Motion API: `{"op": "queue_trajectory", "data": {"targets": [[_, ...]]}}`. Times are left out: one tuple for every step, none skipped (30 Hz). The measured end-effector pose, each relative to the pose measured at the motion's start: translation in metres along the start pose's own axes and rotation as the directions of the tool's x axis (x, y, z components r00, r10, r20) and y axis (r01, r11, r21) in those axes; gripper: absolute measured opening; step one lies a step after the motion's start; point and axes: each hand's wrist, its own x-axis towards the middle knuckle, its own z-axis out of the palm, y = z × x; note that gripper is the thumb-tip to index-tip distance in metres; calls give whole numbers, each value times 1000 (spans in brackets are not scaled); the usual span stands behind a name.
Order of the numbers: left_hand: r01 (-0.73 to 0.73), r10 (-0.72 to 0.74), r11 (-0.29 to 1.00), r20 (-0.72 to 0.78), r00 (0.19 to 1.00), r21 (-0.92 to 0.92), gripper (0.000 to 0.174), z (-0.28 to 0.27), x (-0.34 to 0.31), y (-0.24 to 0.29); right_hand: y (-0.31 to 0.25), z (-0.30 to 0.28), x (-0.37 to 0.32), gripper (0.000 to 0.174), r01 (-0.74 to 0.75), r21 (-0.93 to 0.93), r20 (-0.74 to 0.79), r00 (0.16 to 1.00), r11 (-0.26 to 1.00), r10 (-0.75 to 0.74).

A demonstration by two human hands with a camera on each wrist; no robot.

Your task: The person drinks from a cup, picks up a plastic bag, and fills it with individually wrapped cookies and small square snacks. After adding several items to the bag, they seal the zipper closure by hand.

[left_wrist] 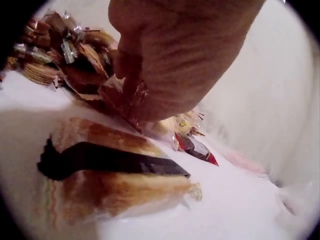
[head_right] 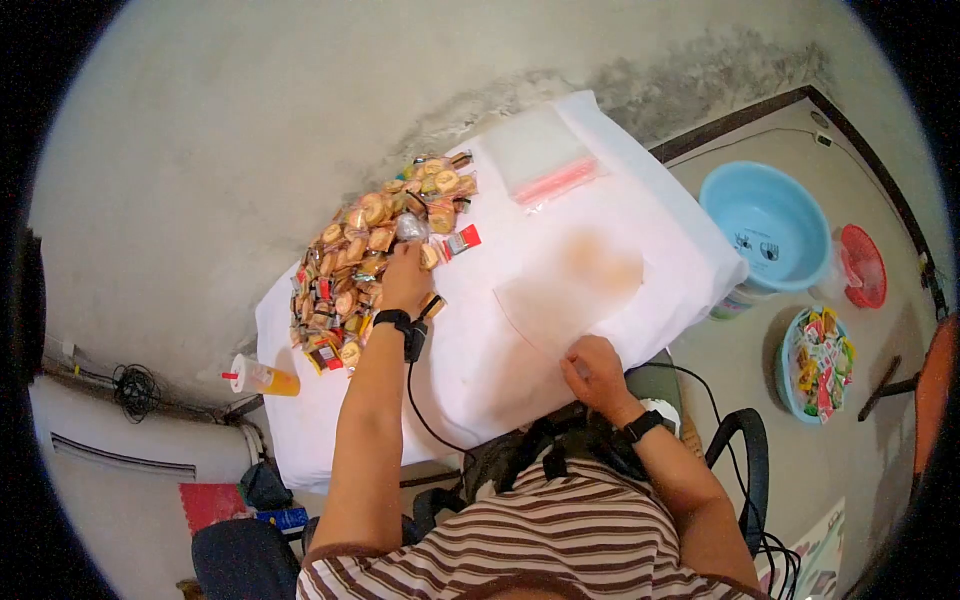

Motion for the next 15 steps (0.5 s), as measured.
{"op": "queue_trajectory", "data": {"targets": [[-4, 4, 1000, 4, 1000, -3, 41, -1, -2, -2, 0, -1, 1, 11, 6, 0, -3, 1000, 1000, -6], [-27, 21, 997, -82, 996, -74, 39, -3, -6, -6, 0, 0, 2, 11, -4, -11, -6, 1000, 1000, 4], [-62, 37, 987, -164, 986, -151, 38, -2, -11, -4, 0, 2, 2, 11, -8, -4, -7, 1000, 1000, 8], [-24, -30, 936, -147, 989, -351, 38, -15, -17, 8, -1, 1, 1, 10, -16, -2, -15, 1000, 1000, 16], [-131, 32, 934, -289, 957, -333, 40, 5, -24, -10, -4, -1, 2, 10, -37, -28, -32, 999, 999, 36], [69, -81, 935, -19, 997, -349, 40, -6, -36, -4, -8, -2, 4, 10, -49, -5, -6, 999, 999, 49], [-14, 38, 837, 33, 999, -546, 39, -11, -58, 1, -11, -2, 6, 10, -57, 24, 21, 998, 998, 57], [35, 107, 719, 159, 981, -694, 39, -9, -77, 7, -13, -1, 6, 10, -65, 15, 6, 998, 998, 65], [-6, 253, 696, 237, 938, -718, 43, -32, -94, 35, -14, 0, 6, 10, -53, 11, -5, 999, 999, 53], [-55, 310, 743, 270, 912, -667, 45, -46, -107, 56, -15, 1, 5, 10, -38, 11, -12, 999, 999, 38], [-163, 396, 721, 207, 895, -673, 46, -53, -117, 77, -15, 1, 5, 10, -40, 12, -15, 999, 999, 41], [-161, 395, 722, 210, 894, -673, 46, -49, -122, 92, -14, 2, 4, 10, -21, 6, -5, 1000, 1000, 21], [-272, 428, 755, 134, 894, -597, 44, -45, -125, 106, -14, 2, 4, 10, 0, 1, 5, 1000, 1000, 0], [-376, 467, 775, 60, 882, -507, 41, -41, -125, 118, -13, 2, 3, 10, 1, 1, 5, 1000, 1000, -1], [-378, 469, 774, 58, 881, -507, 41, -36, -125, 128, -13, 3, 2, 10, 12, -6, -6, 1000, 1000, -12]]}}
